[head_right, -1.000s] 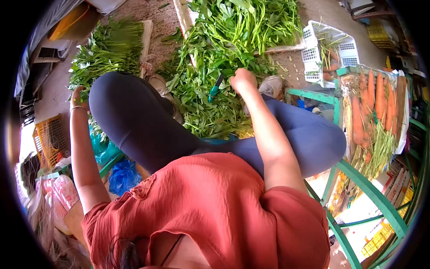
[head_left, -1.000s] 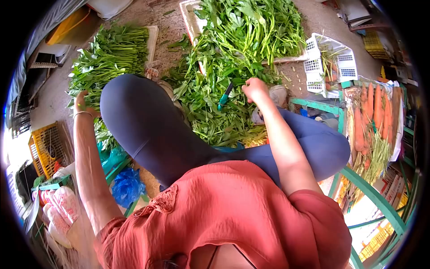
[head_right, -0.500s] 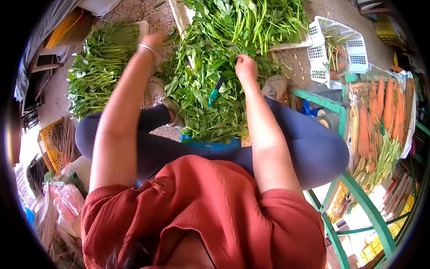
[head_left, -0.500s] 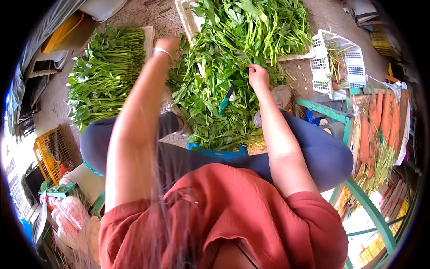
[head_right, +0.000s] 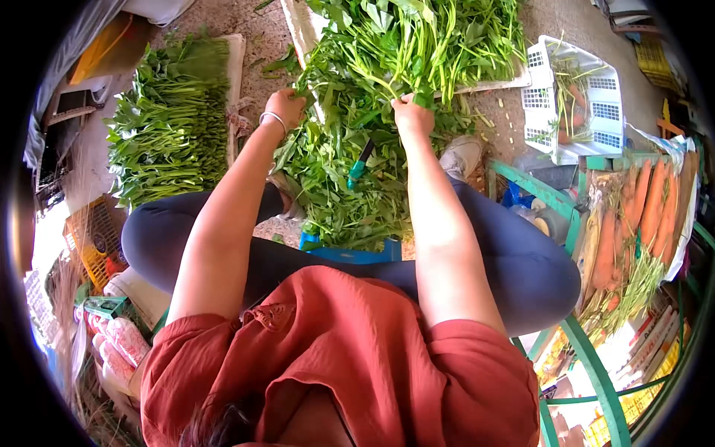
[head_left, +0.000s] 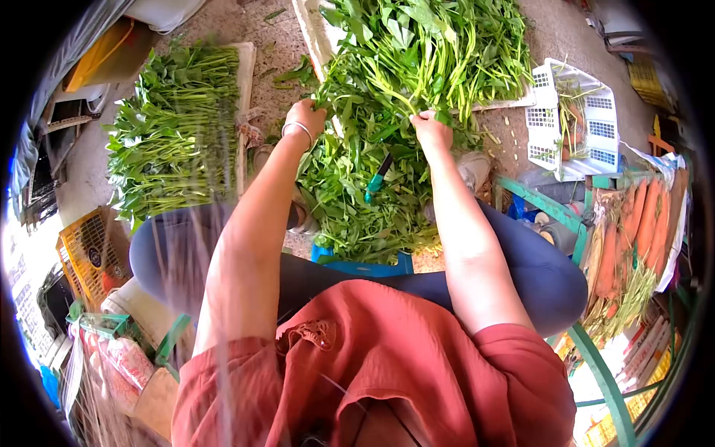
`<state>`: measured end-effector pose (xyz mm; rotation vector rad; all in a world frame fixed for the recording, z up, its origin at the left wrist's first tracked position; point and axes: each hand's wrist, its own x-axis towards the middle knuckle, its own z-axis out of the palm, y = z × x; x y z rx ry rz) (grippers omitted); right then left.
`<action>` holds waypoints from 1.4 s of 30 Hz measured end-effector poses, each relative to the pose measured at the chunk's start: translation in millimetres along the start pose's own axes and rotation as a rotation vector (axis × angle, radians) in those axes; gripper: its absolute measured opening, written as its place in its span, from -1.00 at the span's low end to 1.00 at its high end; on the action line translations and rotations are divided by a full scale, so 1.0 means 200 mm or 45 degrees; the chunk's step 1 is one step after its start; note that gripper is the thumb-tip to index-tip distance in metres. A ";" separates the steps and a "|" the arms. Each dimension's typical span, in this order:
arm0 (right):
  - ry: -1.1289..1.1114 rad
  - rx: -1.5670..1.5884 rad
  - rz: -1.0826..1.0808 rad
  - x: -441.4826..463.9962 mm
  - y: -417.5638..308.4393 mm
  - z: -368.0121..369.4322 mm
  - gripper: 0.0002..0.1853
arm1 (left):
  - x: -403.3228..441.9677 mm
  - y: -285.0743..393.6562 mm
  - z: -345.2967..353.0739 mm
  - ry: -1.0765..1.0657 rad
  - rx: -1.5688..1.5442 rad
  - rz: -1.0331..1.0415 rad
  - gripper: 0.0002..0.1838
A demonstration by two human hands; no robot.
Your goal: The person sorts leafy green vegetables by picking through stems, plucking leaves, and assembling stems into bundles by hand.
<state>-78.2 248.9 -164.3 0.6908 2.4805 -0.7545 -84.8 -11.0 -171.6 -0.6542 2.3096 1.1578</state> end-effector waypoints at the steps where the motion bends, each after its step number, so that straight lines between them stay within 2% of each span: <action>1: -0.081 -0.031 -0.053 -0.01 0.00 -0.03 -0.72 | -0.10 0.09 -0.05 -0.035 -0.114 -0.005 -0.71; 3: -0.063 -0.016 -0.054 -0.08 -0.01 -0.07 -0.72 | -0.22 0.17 -0.10 -0.072 -0.290 -0.043 -0.69; 4: -0.183 0.232 -0.049 -0.12 -0.01 -0.10 -0.72 | -0.29 0.21 -0.13 -0.067 -0.292 -0.035 -0.69; 6: -0.384 0.735 -0.044 -0.26 -0.06 -0.21 -0.72 | -0.45 0.29 -0.17 -0.090 -0.770 -0.180 -0.65; 9: -0.587 1.190 0.014 -0.40 -0.08 -0.27 -0.79 | -0.69 0.30 -0.18 -0.222 -1.230 -0.296 -0.78; 10: -0.586 1.190 0.005 -0.46 -0.09 -0.28 -0.79 | -0.75 0.31 -0.19 -0.247 -1.297 -0.339 -0.79; 13: -0.913 1.510 -0.096 -0.65 -0.08 -0.27 -0.82 | -0.93 0.23 -0.07 -0.398 -1.472 -0.460 -0.78; 15: -0.940 1.544 -0.072 -0.79 -0.07 -0.25 -0.82 | -0.93 0.17 0.03 -0.461 -1.516 -0.476 -0.74; 17: -0.973 1.495 -0.087 -0.82 -0.06 -0.23 -0.82 | -0.86 0.10 0.11 -0.523 -1.522 -0.447 -0.60; 19: -0.788 1.180 -0.244 -0.86 -0.03 -0.14 -0.81 | -0.81 0.07 0.15 -0.946 -1.751 -0.326 -0.56; 20: -0.661 1.117 -0.347 -0.85 -0.01 -0.06 -0.79 | -0.85 0.13 0.20 -0.659 -1.725 -0.438 -0.57; 21: -0.597 1.111 -0.385 -0.84 0.01 -0.03 -0.81 | -0.82 0.09 0.22 -0.659 -1.725 -0.438 -0.57; 23: -0.553 0.470 -0.541 -0.80 0.06 0.05 -0.76 | -0.75 -0.03 0.29 -0.649 -1.676 -0.254 -0.60; 24: -0.502 0.497 -0.553 -0.79 0.08 0.07 -0.69 | -0.75 -0.04 0.28 -0.659 -1.675 -0.275 -0.65; 25: -0.536 0.339 -0.341 -0.83 0.00 -0.03 -0.71 | -0.74 -0.06 0.28 -0.667 -1.669 -0.281 -0.65; 27: -0.203 0.545 -0.270 -0.79 0.00 -0.06 -0.69 | -0.72 -0.10 0.29 -0.494 -1.417 -0.354 -0.69; 29: -0.013 0.366 -0.259 -0.60 0.08 -0.02 -0.68 | -0.70 -0.13 0.27 -0.428 -1.406 -0.409 -0.73; 30: -0.029 0.276 -0.237 -0.60 0.06 -0.04 -0.67 | -0.70 -0.12 0.26 -0.422 -1.408 -0.427 -0.74; 31: -0.151 0.350 -0.200 -0.57 0.04 -0.04 -0.65 | -0.70 -0.11 0.26 -0.414 -1.412 -0.448 -0.75; 33: -0.434 0.698 -0.031 -0.58 -0.07 -0.04 -0.62 | -0.70 -0.09 0.24 -0.441 -1.429 -0.473 -0.78; 34: -0.544 0.755 -0.040 -0.61 -0.12 -0.03 -0.61 | -0.70 -0.10 0.24 -0.471 -1.442 -0.495 -0.80; 35: -0.494 0.714 -0.322 -0.57 -0.14 0.13 -0.67 | -0.69 -0.11 0.24 -0.476 -1.399 -0.425 -0.83; 37: -0.387 0.736 -0.524 -0.58 -0.17 0.16 -0.78 | -0.70 -0.09 0.22 -0.430 -1.350 -0.481 -0.84; 38: -0.398 0.337 -0.528 -0.61 -0.13 0.14 -0.83 | -0.69 -0.09 0.20 -0.382 -1.363 -0.509 -0.85; 39: -0.436 0.413 -0.540 -0.62 -0.12 0.13 -0.85 | -0.68 -0.09 0.20 -0.336 -1.385 -0.528 -0.86; 41: -0.538 0.112 -0.420 -0.81 -0.06 0.10 -0.84 | -0.68 -0.07 0.16 -0.245 -1.359 -0.490 -0.89; 42: -0.445 0.150 -0.483 -0.84 -0.03 0.11 -0.84 | -0.67 -0.07 0.15 -0.235 -1.370 -0.465 -0.89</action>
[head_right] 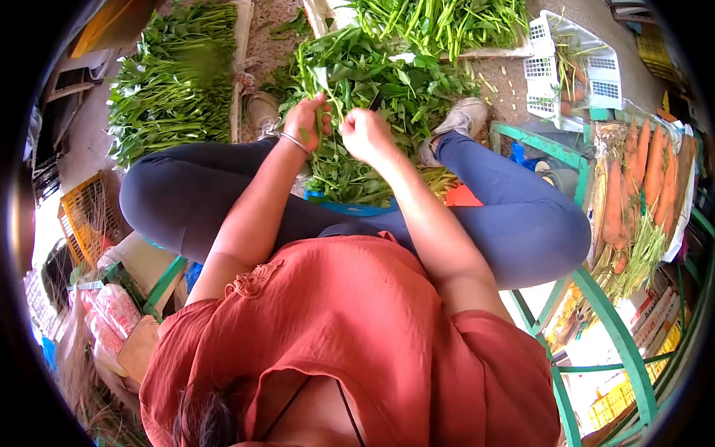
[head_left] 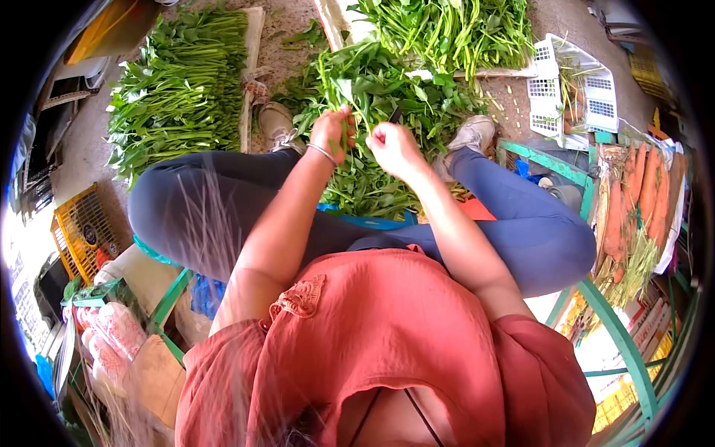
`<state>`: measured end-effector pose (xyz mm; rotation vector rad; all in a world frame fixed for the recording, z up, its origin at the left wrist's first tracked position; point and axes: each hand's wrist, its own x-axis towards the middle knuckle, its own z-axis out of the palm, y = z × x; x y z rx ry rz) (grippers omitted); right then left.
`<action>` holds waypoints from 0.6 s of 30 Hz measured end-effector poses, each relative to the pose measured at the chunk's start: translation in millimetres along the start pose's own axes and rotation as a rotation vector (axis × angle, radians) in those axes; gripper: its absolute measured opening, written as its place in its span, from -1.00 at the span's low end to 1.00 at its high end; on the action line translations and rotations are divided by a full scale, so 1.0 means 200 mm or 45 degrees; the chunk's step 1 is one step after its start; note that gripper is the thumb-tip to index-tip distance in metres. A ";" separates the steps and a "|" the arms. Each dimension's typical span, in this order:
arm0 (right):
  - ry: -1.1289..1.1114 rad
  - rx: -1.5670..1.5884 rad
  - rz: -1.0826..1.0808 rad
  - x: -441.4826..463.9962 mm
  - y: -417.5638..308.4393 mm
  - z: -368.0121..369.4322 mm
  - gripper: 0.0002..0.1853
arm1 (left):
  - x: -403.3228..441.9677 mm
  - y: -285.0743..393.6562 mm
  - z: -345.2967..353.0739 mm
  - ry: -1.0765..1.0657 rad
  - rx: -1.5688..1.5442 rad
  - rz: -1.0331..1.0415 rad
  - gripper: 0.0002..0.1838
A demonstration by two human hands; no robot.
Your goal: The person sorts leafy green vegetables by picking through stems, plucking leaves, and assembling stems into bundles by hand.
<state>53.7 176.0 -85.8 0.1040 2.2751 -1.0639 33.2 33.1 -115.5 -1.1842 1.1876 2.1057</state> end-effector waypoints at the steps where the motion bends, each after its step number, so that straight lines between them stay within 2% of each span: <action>1: 0.093 0.002 -0.064 -0.03 0.04 0.01 -0.84 | 0.02 0.00 -0.01 -0.009 -0.012 0.018 -0.89; 3: 0.606 0.434 -0.026 -0.01 0.23 0.09 -0.78 | 0.02 0.02 -0.02 -0.131 -0.019 0.024 -0.92; 5: 0.638 1.270 0.514 0.01 0.20 -0.01 -0.71 | 0.01 0.02 -0.01 -0.264 -0.019 -0.042 -0.90; 7: 0.571 1.066 0.441 0.08 0.19 -0.02 -0.54 | 0.01 0.04 0.00 -0.342 -0.111 -0.075 -0.89; 9: 0.238 0.637 0.204 0.24 0.29 0.07 -0.43 | 0.02 0.06 -0.01 -0.517 -0.303 -0.143 -0.85; 11: 0.176 0.451 0.083 0.30 0.21 0.18 -0.47 | 0.02 0.06 -0.01 -0.628 -0.343 -0.104 -0.84; 13: 0.118 0.745 0.115 0.44 0.13 0.25 -0.62 | -0.01 0.07 0.01 -0.694 -0.377 -0.116 -0.83; 14: 0.116 0.749 0.113 0.45 0.11 0.24 -0.62 | -0.02 0.08 0.01 -0.756 -0.409 -0.130 -0.83; 16: -0.433 1.236 0.319 0.45 0.03 0.19 -0.75 | -0.02 0.10 0.00 -0.821 -0.446 -0.112 -0.82; 18: -0.467 1.102 0.246 0.43 0.00 0.16 -0.79 | -0.03 0.12 0.00 -0.899 -0.507 -0.090 -0.81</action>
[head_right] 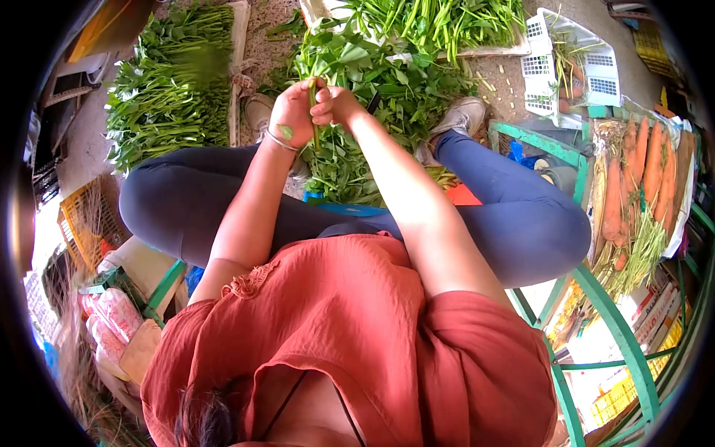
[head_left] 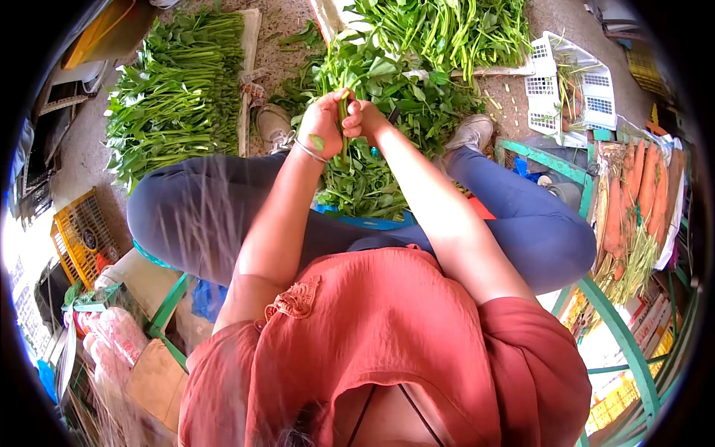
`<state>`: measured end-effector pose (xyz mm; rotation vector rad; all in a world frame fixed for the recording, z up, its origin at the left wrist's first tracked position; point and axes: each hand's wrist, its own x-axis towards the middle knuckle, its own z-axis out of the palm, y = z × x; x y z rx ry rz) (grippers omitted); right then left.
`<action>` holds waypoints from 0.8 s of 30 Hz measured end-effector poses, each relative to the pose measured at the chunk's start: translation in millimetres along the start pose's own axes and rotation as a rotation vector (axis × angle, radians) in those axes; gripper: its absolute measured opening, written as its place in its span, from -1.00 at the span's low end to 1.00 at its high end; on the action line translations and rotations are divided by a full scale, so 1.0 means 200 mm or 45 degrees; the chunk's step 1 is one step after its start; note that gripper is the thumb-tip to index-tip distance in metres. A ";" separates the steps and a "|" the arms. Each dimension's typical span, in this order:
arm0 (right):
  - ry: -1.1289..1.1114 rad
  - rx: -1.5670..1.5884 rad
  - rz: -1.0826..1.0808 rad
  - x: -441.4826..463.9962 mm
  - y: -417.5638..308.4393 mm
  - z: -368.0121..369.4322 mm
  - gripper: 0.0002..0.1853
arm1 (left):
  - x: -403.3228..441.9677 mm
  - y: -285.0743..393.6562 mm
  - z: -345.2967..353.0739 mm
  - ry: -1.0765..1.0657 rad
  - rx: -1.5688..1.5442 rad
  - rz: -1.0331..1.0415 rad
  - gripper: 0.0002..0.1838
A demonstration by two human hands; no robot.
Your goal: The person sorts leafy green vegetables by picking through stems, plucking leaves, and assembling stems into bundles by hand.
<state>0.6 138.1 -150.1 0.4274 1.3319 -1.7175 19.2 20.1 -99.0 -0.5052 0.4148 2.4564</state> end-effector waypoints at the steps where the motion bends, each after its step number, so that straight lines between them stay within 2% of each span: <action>1: -0.037 -0.152 -0.027 -0.02 -0.02 0.00 -0.84 | -0.01 0.02 0.01 -0.062 -0.023 0.044 -0.81; 3: -0.008 -0.277 -0.054 -0.04 -0.02 -0.03 -0.80 | -0.04 0.08 0.07 -0.050 -0.064 0.117 -0.80; 5: 0.215 -0.260 -0.074 -0.06 0.01 -0.10 -0.75 | -0.06 0.13 0.09 -0.052 -0.050 0.246 -0.74; 6: 0.240 -0.134 -0.140 -0.07 0.03 -0.15 -0.69 | -0.07 0.14 0.10 0.032 0.009 0.364 -0.70; 8: 0.325 0.061 -0.188 -0.09 0.05 -0.22 -0.77 | -0.05 0.16 0.09 0.257 0.094 0.562 -0.57; 11: 0.355 0.183 -0.228 -0.14 0.01 -0.25 -0.85 | -0.01 0.14 0.03 0.598 0.299 0.634 -0.61; 15: 0.204 0.481 -0.363 -0.16 -0.09 -0.18 -0.89 | 0.04 0.02 0.02 0.788 0.868 0.505 -0.61; 17: 0.216 0.372 -0.400 -0.15 -0.16 -0.11 -0.88 | 0.01 -0.02 0.09 0.637 1.186 0.391 -0.61; 18: 0.219 0.268 -0.419 -0.14 -0.18 -0.08 -0.87 | 0.02 -0.01 0.07 0.603 1.279 0.237 -0.61; 21: 0.196 -0.078 -0.403 -0.12 -0.22 -0.06 -0.85 | 0.05 -0.03 -0.01 0.558 1.122 0.295 -0.67; 24: 0.193 -0.126 -0.449 -0.09 -0.25 -0.06 -0.88 | 0.05 -0.01 -0.01 0.573 0.969 0.300 -0.71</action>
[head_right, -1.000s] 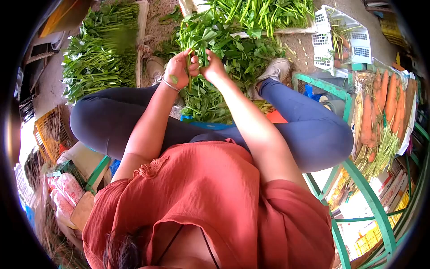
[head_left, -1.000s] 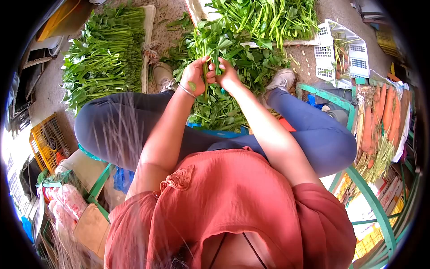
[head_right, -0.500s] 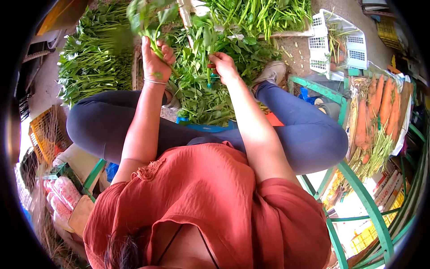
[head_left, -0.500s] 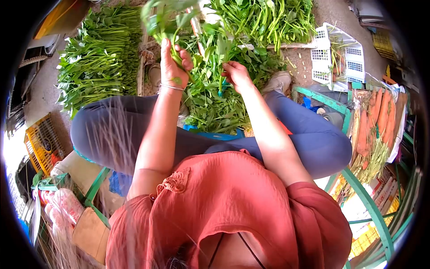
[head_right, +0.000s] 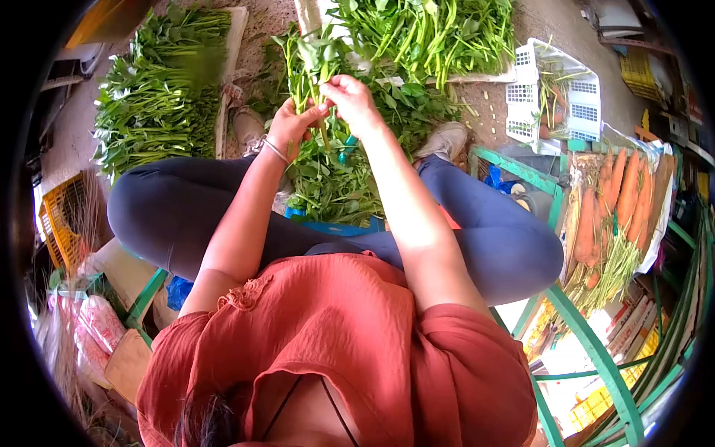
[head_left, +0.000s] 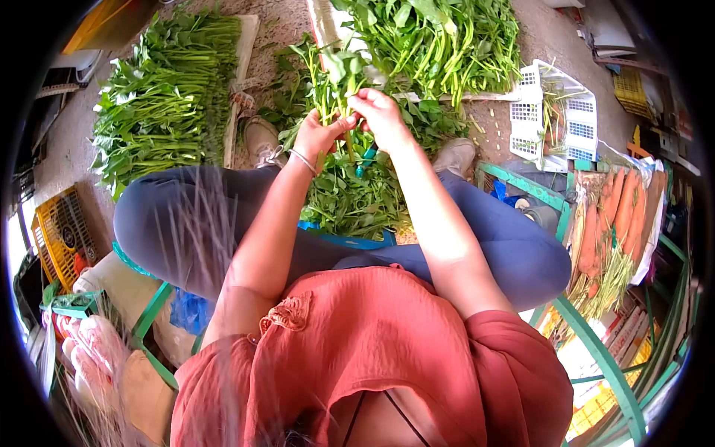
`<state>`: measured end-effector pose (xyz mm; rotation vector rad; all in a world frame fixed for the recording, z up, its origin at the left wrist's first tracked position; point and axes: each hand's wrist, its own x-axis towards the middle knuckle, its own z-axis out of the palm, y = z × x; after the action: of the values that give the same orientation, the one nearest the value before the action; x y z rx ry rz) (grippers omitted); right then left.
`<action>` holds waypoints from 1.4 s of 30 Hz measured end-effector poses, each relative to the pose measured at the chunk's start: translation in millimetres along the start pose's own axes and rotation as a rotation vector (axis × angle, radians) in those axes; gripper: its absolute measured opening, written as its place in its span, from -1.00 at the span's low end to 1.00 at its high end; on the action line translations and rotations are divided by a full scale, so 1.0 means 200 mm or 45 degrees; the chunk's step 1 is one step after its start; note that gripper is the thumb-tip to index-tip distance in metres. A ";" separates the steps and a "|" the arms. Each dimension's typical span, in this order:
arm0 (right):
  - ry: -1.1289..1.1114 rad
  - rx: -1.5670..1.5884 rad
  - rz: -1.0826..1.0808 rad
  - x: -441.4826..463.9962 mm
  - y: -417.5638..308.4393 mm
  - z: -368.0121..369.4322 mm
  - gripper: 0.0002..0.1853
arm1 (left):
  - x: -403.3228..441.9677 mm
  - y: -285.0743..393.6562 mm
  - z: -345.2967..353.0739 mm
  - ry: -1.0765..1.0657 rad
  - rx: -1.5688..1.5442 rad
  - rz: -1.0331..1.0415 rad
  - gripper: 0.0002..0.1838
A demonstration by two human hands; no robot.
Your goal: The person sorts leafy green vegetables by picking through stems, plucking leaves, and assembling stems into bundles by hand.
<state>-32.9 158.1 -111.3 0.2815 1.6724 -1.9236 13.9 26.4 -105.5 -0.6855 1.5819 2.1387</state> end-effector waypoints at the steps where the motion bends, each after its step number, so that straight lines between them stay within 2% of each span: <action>1: -0.002 0.010 -0.024 0.00 -0.01 -0.02 -0.89 | 0.00 0.00 -0.01 0.043 -0.089 -0.033 -0.72; 3: -0.044 0.182 -0.015 0.01 -0.01 -0.03 -0.86 | 0.00 0.00 -0.01 0.045 -0.189 -0.020 -0.70; 5: 0.065 -0.009 0.103 0.00 -0.03 -0.03 -0.82 | 0.01 0.00 -0.02 0.052 -0.066 -0.026 -0.70; 7: 0.369 -0.242 -0.061 0.00 -0.01 0.00 -0.73 | 0.03 -0.02 -0.02 0.117 0.010 0.001 -0.70; 8: 0.526 -0.340 -0.286 0.03 0.04 -0.01 -0.58 | 0.04 -0.04 -0.02 0.176 0.091 0.031 -0.70; 9: 0.526 -0.343 -0.284 0.02 0.01 0.01 -0.58 | 0.06 -0.06 -0.02 0.176 0.089 0.029 -0.70; 11: 0.567 -1.011 -0.389 -0.01 -0.04 0.04 -0.50 | 0.08 -0.10 -0.02 0.200 0.160 0.245 -0.69; 12: 0.537 -1.159 -0.425 0.00 -0.03 0.04 -0.47 | 0.09 -0.12 -0.02 0.198 0.139 0.271 -0.70; 13: 0.564 -1.305 -0.520 -0.01 -0.03 0.05 -0.57 | 0.09 -0.13 -0.02 0.192 0.139 0.275 -0.70; 15: 0.511 -1.272 -0.413 0.01 -0.01 0.05 -0.73 | 0.10 -0.14 -0.03 0.323 0.596 0.400 -0.70; 16: 0.516 -1.227 -0.391 0.01 0.00 0.06 -0.81 | 0.09 -0.15 -0.02 0.366 0.628 0.415 -0.73; 17: 0.516 -1.230 -0.393 -0.01 0.01 0.07 -0.81 | 0.08 -0.15 -0.02 0.366 0.625 0.416 -0.73; 19: 0.531 -0.814 -0.272 -0.04 0.00 0.08 -0.84 | 0.08 -0.15 -0.01 0.360 0.635 0.413 -0.75; 21: 0.480 -0.829 -0.342 -0.10 0.01 0.10 -0.86 | 0.11 -0.17 -0.01 0.310 0.270 0.390 -0.80; 23: 0.368 -0.976 -0.254 -0.16 0.06 0.10 -0.87 | 0.08 -0.07 0.00 0.464 -0.071 0.371 -0.79; 25: 0.245 -1.062 -0.020 -0.20 0.11 0.04 -0.86 | 0.11 -0.05 -0.05 0.589 -0.300 0.324 -0.79; 26: 0.279 -0.728 0.122 -0.13 0.21 -0.05 -0.80 | 0.09 -0.02 -0.04 0.564 -0.359 0.290 -0.78; 27: 0.361 -0.576 0.183 -0.11 0.16 -0.07 -0.68 | 0.06 0.00 -0.03 0.538 -0.416 0.254 -0.78; 29: 0.555 -0.252 0.178 0.04 0.09 -0.15 -0.57 | 0.03 0.02 -0.01 0.539 -0.361 0.150 -0.77; 30: 0.659 -0.212 0.147 0.15 0.09 -0.20 -0.68 | 0.03 0.03 -0.02 0.502 -0.466 0.119 -0.79; 31: 0.759 -0.185 0.111 0.24 0.06 -0.23 -0.71 | 0.03 0.03 -0.03 0.465 -0.569 0.088 -0.80; 35: 0.574 0.475 0.388 0.46 -0.02 -0.33 -0.79 | 0.04 0.02 -0.06 0.484 -0.572 0.011 -0.89; 36: 0.498 0.531 0.401 0.47 -0.05 -0.34 -0.83 | 0.06 0.02 -0.04 0.485 -0.681 0.114 -0.92; 37: 0.495 0.532 0.397 0.46 -0.06 -0.34 -0.83 | 0.07 0.02 -0.04 0.484 -0.680 0.119 -0.92; 39: 0.207 0.779 0.298 0.36 -0.07 -0.31 -0.86 | 0.07 0.02 -0.04 0.534 -0.636 0.031 -0.92; 40: 0.236 0.777 0.288 0.23 -0.14 -0.22 -0.86 | 0.07 0.01 -0.04 0.509 -0.642 0.053 -0.89; 42: 0.122 0.725 0.261 0.05 -0.12 -0.13 -0.85 | 0.07 0.01 -0.03 0.457 -0.626 0.062 -0.88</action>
<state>-58.9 181.5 -100.7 0.7408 1.0628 -2.2121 2.4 20.7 -114.3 -1.2557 1.2304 2.5801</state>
